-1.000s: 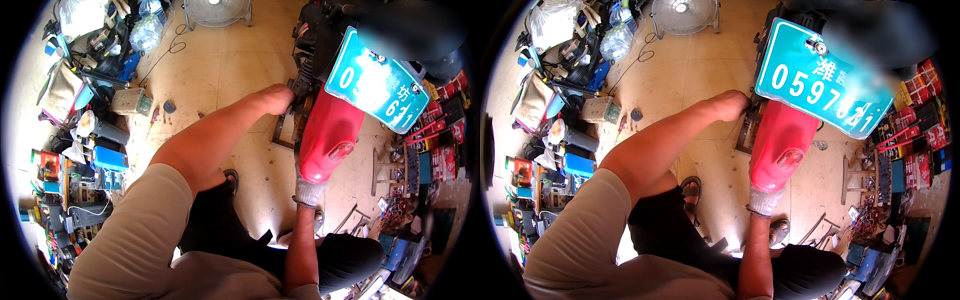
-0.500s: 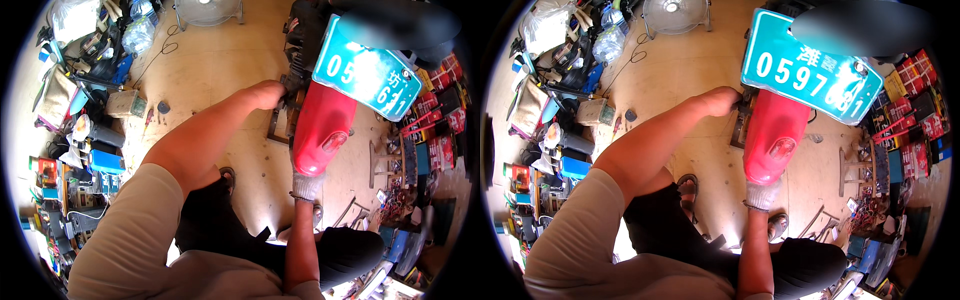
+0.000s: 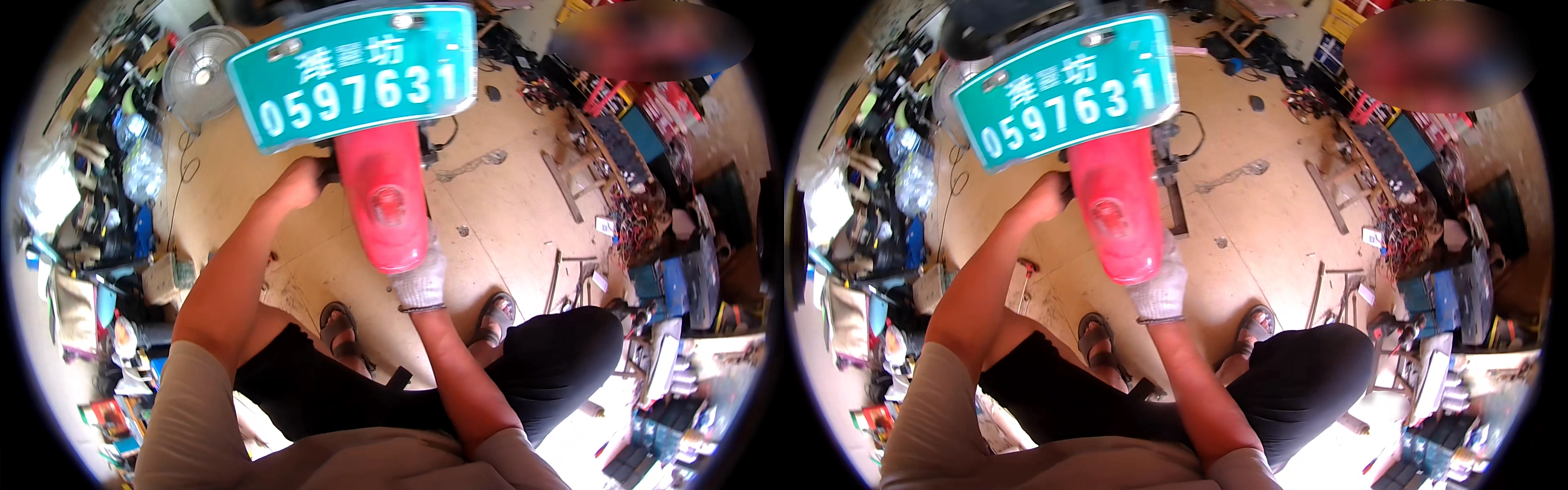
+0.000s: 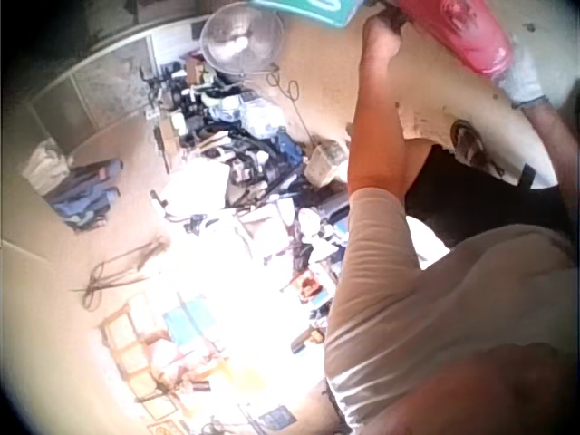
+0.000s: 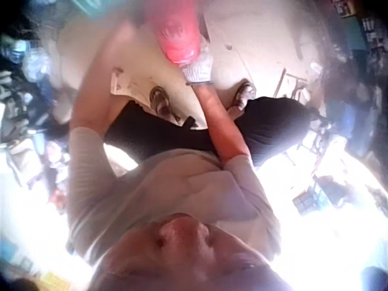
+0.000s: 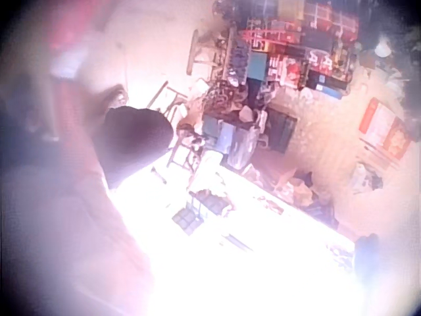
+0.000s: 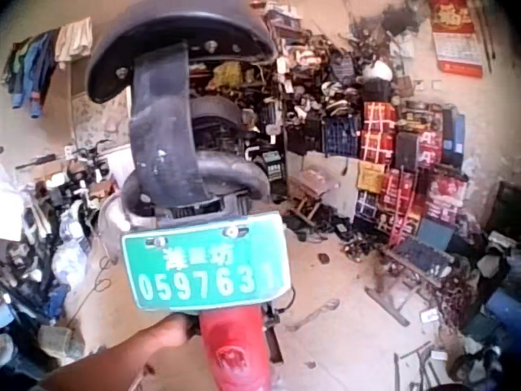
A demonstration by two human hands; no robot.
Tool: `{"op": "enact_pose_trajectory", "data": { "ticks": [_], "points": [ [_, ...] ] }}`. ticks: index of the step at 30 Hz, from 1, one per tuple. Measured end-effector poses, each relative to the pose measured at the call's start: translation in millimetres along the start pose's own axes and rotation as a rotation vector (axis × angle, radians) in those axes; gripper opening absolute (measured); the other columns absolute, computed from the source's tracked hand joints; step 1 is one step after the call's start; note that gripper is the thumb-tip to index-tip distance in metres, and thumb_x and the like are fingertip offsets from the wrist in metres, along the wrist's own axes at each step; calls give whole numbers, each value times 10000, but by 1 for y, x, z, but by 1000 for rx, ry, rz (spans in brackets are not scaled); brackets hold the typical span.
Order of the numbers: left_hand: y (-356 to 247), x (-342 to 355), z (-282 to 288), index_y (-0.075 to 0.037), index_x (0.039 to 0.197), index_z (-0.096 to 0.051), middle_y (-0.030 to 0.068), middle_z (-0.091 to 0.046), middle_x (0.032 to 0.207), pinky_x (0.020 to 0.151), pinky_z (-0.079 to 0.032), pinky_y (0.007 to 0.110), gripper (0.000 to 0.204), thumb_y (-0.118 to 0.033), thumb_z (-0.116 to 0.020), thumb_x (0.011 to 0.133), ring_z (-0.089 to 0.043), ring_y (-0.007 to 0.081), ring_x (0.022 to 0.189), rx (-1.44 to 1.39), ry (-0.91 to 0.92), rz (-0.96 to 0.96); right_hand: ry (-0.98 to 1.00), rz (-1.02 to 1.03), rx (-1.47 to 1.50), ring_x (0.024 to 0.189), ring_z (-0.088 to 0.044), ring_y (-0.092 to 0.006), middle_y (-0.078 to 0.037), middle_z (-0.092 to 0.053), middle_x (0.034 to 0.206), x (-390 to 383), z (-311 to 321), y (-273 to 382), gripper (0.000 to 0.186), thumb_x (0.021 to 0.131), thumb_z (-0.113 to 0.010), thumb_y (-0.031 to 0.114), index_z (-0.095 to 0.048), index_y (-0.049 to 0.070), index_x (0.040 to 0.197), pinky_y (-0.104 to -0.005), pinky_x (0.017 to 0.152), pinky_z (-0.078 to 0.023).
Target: The person cleans a wheel component by hand, attaches it to the rear wheel assembly of a motorcycle, and tightens the axle bolt using a T-handle wrench.
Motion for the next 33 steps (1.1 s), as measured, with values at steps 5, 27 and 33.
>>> {"op": "enact_pose_trajectory", "data": {
  "ticks": [5, 27, 33],
  "points": [
    [-15, 4, 0, -8, 1150, -718, 250, -731, 1103, 895, -529, 418, 265, -5, -530, 963, -715, 345, 1053, 10, -14, -2, -70, 35, 24, 1164, -660, -293, -155, -659, 1299, 3, -1, 18, 491, 883, -760, 190, -578, 35, 1312, -382, 1001, -535],
    [-7, -1, -3, 6, 1298, -617, 76, -660, 1262, 961, -523, 350, 418, -175, -734, 941, -608, 162, 1147, -598, 19, -27, -102, 229, -849, 1192, -614, -387, -195, -624, 1306, -5, -13, 69, 589, 817, -765, 274, -582, 28, 1321, -463, 996, -505],
    [-2, 3, -6, -3, 1264, -656, 97, -698, 1234, 946, -533, 353, 420, -209, -757, 911, -640, 168, 1122, -502, -13, 16, -120, 270, -943, 1225, -594, -383, -191, -625, 1312, -7, -14, 74, 603, 812, -777, 287, -585, 46, 1331, -458, 1027, -486]
  ]
}}
Point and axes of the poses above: each hand's wrist, its own x-axis towards the middle knuckle, its own z-axis out of the back of the hand, y = z × x, the point moved 4 cm from there along x, towards the middle knuckle
